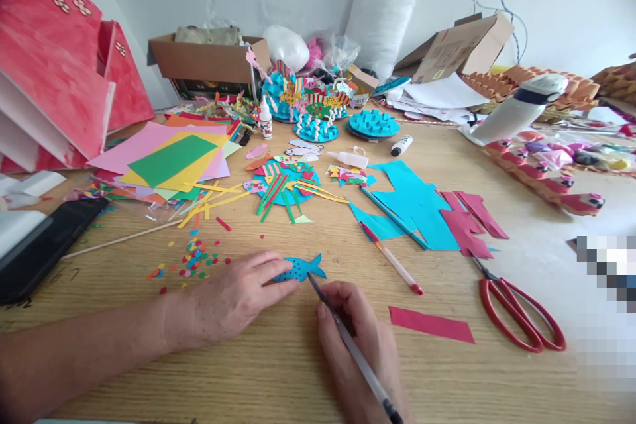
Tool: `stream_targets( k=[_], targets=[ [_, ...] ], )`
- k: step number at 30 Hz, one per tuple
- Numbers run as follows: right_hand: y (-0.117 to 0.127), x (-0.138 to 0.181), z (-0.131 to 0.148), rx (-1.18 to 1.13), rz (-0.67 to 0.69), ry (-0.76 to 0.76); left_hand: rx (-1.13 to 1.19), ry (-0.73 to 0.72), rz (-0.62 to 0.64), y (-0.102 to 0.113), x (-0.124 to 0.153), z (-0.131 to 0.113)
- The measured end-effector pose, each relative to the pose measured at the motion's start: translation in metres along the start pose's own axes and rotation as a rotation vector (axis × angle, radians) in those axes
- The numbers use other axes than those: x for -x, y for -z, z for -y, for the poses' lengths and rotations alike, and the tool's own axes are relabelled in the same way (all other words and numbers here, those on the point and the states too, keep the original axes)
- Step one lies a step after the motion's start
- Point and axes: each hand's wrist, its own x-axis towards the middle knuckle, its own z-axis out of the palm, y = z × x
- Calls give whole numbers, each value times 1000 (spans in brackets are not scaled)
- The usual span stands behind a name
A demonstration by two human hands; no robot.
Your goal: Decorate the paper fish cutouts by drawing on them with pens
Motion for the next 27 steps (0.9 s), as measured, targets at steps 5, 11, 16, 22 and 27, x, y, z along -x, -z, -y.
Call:
stream_targets(
  k=[5,11,16,22,27],
  targets=[
    [3,-1,-3,129,52,73,2,-4,38,3,-2,-1],
    [6,-4,-9,268,126,161,6,0,54,2,-3,0],
    [7,-5,-8,297,161,179,20,9,59,3,-3,-1],
    [8,-6,-7,326,166,195,16,19,60,4,-3,-1],
    [7,-6,-9,325,157,218,18,18,52,4,-3,-2]
  ],
)
